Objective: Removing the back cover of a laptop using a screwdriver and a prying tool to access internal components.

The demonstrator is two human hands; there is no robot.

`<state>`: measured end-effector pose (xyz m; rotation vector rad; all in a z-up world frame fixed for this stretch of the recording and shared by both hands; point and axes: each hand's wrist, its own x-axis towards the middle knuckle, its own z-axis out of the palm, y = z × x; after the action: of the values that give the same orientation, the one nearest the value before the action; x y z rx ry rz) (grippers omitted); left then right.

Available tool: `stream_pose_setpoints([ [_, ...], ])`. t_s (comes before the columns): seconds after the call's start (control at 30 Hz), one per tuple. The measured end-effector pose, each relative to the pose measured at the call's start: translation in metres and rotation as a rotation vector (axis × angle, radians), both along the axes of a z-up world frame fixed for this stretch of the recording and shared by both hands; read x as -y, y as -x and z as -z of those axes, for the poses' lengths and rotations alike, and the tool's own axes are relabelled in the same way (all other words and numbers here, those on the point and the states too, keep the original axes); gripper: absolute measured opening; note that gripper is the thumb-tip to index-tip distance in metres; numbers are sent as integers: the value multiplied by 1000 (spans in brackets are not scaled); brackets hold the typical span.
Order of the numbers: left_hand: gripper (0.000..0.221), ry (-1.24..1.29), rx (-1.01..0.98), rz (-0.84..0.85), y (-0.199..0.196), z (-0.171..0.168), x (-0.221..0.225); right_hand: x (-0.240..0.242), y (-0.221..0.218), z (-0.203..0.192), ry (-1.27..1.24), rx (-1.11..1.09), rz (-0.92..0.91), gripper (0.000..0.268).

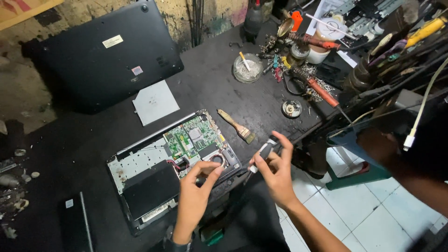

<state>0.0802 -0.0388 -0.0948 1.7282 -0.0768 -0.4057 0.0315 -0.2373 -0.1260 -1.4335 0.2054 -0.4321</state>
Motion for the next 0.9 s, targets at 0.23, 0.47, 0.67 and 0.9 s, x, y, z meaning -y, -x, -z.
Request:
stream_pose_setpoints([
  [0.23, 22, -81, -3, -14, 2, -4, -14, 51, -84, -93, 120, -114, 13, 102],
  [0.47, 13, -189, 189, 56, -3, -1, -19, 143, -207, -125, -49, 180, -79, 88],
  [0.67, 16, -160, 374, 185, -36, -1, 0, 92, -145, -119, -65, 222, -158, 20],
  [0.9, 10, -358, 588, 352, -86, 17, 43, 52, 6, 63, -334, -157, -583, 87],
])
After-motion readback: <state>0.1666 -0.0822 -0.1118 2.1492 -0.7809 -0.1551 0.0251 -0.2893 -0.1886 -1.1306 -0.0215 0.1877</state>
